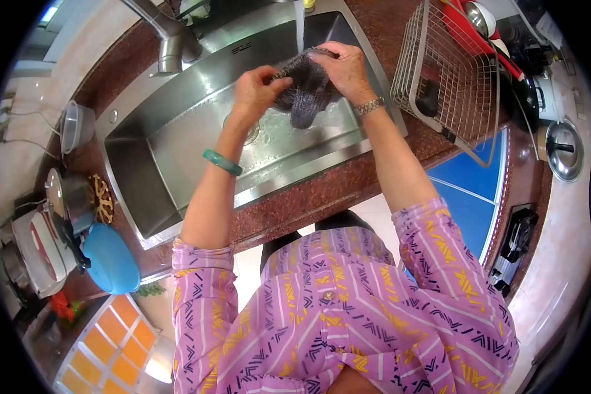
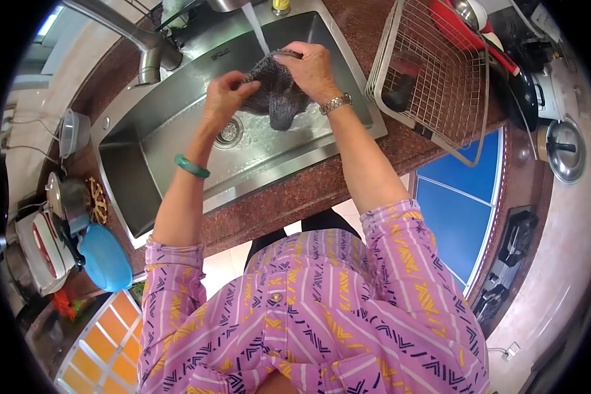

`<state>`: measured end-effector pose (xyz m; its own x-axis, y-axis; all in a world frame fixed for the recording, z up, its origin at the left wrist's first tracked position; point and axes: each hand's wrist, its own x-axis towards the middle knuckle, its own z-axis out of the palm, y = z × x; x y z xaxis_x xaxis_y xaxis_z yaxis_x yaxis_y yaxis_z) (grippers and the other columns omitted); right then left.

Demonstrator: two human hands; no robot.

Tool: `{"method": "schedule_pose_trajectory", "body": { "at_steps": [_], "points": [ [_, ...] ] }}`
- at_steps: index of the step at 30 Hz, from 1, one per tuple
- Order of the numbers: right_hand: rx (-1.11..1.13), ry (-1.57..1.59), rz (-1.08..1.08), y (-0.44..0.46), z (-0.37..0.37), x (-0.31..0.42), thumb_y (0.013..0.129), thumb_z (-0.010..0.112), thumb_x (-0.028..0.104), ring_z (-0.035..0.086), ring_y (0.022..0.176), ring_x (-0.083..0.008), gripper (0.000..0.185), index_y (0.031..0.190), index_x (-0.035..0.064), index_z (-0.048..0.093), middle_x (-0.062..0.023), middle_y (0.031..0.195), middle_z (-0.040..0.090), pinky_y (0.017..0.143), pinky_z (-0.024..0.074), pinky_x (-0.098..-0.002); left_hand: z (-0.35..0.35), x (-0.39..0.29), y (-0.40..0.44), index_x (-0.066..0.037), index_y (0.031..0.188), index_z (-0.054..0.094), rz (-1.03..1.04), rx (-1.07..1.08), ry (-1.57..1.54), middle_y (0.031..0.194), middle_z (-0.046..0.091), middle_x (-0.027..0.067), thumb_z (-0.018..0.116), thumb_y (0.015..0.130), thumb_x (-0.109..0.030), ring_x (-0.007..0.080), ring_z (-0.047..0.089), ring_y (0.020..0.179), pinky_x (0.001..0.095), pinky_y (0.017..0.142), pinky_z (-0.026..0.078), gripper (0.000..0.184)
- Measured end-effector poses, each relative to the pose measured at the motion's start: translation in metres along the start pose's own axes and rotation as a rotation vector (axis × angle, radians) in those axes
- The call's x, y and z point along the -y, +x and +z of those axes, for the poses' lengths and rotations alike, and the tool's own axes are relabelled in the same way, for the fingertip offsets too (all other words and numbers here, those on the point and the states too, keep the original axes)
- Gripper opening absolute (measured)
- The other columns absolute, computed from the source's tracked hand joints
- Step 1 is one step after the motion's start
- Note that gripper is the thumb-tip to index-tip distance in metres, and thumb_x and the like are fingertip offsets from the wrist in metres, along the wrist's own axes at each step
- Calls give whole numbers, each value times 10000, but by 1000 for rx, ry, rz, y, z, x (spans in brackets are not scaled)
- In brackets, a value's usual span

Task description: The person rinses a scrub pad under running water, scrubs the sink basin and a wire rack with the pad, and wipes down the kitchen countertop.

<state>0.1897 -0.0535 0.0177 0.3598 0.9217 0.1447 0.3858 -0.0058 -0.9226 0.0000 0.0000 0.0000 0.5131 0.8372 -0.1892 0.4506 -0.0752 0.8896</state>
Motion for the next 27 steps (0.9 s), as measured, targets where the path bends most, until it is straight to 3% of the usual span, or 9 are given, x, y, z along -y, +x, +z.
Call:
{"method": "schedule_pose_trajectory", "body": {
  "at_steps": [5,10,14,17,20,21,23,24,27],
  "points": [
    [7,-82,102,8,-2,-22,747,687,187,573,548,-138,174,813,26,686,-77,641,638,547,451,-270,-25,-5,27,-71,788,607,-104,59,-450,723,598,-16,725,780,-157,71,515,650,233,611,404,146],
    [27,-130,-10,0,4,-50,751,647,188,574,597,-248,142,828,75,689,-152,677,619,609,460,-327,-16,-10,43,-105,719,515,-107,18,-794,663,517,-37,692,793,-123,61,481,619,209,544,371,192],
    [-47,-292,-129,0,3,-76,758,635,185,591,617,-245,162,856,66,685,-151,687,623,625,467,-326,-14,-15,48,-86,786,510,-93,-13,-813,696,520,-20,686,804,-142,83,496,647,229,590,406,186],
    [-14,-51,183,4,1,-53,760,619,165,607,630,-217,178,862,31,675,-139,691,634,628,476,-315,-13,-14,56,-52,886,502,-60,-122,-780,768,549,13,725,778,-206,122,514,685,258,649,440,291],
    [-192,254,137,19,16,-35,736,622,119,608,632,-144,174,836,-17,668,-104,709,661,611,485,-277,-10,-29,48,-30,965,504,92,-145,-123,789,507,-10,761,741,-230,88,463,714,237,641,401,395],
    [-193,255,142,22,17,-30,736,622,119,608,632,-144,174,836,-17,668,-104,709,661,611,485,-277,-9,-24,48,-30,965,504,88,-142,-121,789,507,-10,761,741,-230,88,463,714,237,641,401,395],
    [-91,318,75,27,18,-19,758,646,79,561,646,-67,127,849,-5,677,-21,739,643,576,453,-207,-10,-9,55,-28,945,542,180,78,102,783,561,22,745,716,-224,130,505,699,265,645,437,363],
    [-96,265,23,31,20,-20,740,653,60,568,653,-63,126,840,-13,675,-23,741,648,582,457,-205,-10,-10,58,-27,865,572,123,112,47,765,579,19,675,742,-161,118,504,683,264,614,432,209],
    [-65,276,63,34,18,-18,734,648,58,567,651,-63,131,841,-13,675,-22,732,648,586,458,-204,-12,-12,60,-48,948,579,-62,121,-198,794,547,-18,616,803,-124,74,488,711,231,641,396,168]
  ]
}}
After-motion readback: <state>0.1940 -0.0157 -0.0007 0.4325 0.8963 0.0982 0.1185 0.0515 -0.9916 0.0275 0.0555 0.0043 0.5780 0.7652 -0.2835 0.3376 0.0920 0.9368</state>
